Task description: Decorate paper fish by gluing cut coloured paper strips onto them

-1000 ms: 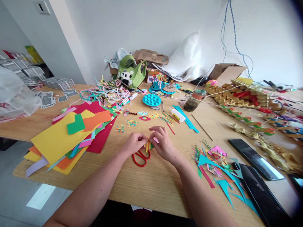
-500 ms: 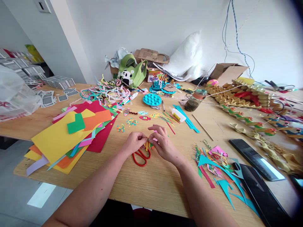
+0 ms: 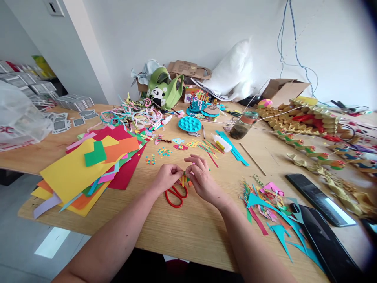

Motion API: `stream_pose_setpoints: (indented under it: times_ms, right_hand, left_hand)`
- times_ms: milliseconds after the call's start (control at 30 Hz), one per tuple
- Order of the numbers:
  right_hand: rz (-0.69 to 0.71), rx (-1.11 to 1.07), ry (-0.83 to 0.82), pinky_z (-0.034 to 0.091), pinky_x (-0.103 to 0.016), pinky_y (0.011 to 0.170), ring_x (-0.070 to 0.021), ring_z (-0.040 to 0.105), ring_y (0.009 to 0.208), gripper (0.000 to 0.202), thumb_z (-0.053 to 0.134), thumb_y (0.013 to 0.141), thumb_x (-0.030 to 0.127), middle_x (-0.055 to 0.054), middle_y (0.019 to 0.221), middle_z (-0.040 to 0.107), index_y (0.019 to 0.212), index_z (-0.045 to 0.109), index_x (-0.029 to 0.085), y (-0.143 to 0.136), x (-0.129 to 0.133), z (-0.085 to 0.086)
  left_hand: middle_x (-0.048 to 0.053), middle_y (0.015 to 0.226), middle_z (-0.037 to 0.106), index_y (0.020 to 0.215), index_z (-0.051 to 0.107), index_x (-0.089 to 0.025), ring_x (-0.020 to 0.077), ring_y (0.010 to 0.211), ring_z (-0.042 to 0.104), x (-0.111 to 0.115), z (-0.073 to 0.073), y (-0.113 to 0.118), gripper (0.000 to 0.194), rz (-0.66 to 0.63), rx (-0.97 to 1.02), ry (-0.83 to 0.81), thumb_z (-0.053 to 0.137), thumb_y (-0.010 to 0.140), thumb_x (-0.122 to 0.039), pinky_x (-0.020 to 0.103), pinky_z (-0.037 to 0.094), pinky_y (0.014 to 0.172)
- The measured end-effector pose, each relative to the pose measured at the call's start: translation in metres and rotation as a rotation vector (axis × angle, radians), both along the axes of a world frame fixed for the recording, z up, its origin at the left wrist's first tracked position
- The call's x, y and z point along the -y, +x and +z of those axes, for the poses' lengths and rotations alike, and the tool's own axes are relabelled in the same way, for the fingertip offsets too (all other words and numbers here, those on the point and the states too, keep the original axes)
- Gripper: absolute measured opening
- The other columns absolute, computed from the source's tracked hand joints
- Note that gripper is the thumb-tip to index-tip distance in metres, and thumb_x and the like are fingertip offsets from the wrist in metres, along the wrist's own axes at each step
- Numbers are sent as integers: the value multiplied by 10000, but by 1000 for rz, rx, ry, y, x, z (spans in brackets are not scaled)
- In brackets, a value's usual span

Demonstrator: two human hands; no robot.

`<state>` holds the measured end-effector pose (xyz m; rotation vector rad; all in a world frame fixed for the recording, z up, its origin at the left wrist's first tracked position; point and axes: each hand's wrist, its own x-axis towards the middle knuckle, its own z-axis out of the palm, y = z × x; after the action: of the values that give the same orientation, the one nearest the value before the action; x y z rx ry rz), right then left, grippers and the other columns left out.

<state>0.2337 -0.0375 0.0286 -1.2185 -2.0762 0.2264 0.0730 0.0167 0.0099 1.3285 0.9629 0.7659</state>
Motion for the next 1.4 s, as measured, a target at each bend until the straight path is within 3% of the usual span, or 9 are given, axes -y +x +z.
stream_pose_setpoints:
  times_ms: [700, 867, 1033, 1167, 1267, 1400]
  right_hand:
    - [15, -23, 3, 371, -536, 1034, -277, 348, 1326, 135, 424, 929, 133, -122, 1247, 543, 875, 513, 219, -3, 1, 2]
    - [-67, -111, -21, 383, -509, 1004, -265, 477, 1203, 138, 444, 941, 216, -116, 1196, 579, 849, 546, 219, 19, -2, 12]
    - [-170, 0, -268, 474, -411, 845, -217, 576, 903, 135, 518, 880, 218, -73, 895, 646, 767, 591, 207, 59, -4, 10]
    - [-125, 183, -493, 501, -348, 757, -202, 603, 836, 120, 553, 814, 146, -55, 833, 663, 758, 644, 204, 70, -2, 3]
    - [-96, 249, -525, 505, -345, 748, -212, 622, 836, 149, 568, 797, 126, -58, 833, 681, 745, 679, 211, 69, -2, -2]
    - [-41, 204, -443, 503, -335, 752, -207, 637, 831, 180, 571, 805, 136, -48, 829, 695, 736, 708, 230, 70, -4, -6]
  left_hand:
    - [-6, 575, 634, 651, 649, -161, 113, 476, 563, -3, -6, 1, 98, 48, -60, 133, 643, 708, -241, 218, 448, 479]
    - [-9, 580, 643, 662, 654, -165, 124, 471, 591, -8, -10, -1, 89, 158, -63, 85, 663, 691, -248, 229, 484, 490]
    - [-12, 561, 635, 676, 662, -155, 123, 463, 596, -10, -7, -4, 138, 209, -7, 17, 689, 667, -290, 221, 478, 461]
    - [-13, 569, 632, 699, 661, -144, 116, 453, 587, -9, -2, -4, 186, 218, 29, -77, 710, 644, -315, 226, 482, 451]
    - [-20, 564, 616, 706, 656, -139, 106, 438, 571, -7, -1, -4, 222, 179, 52, -118, 735, 623, -330, 222, 469, 443]
    - [-15, 572, 626, 705, 661, -135, 94, 447, 568, -7, -2, -3, 210, 136, 81, -151, 746, 607, -299, 212, 466, 469]
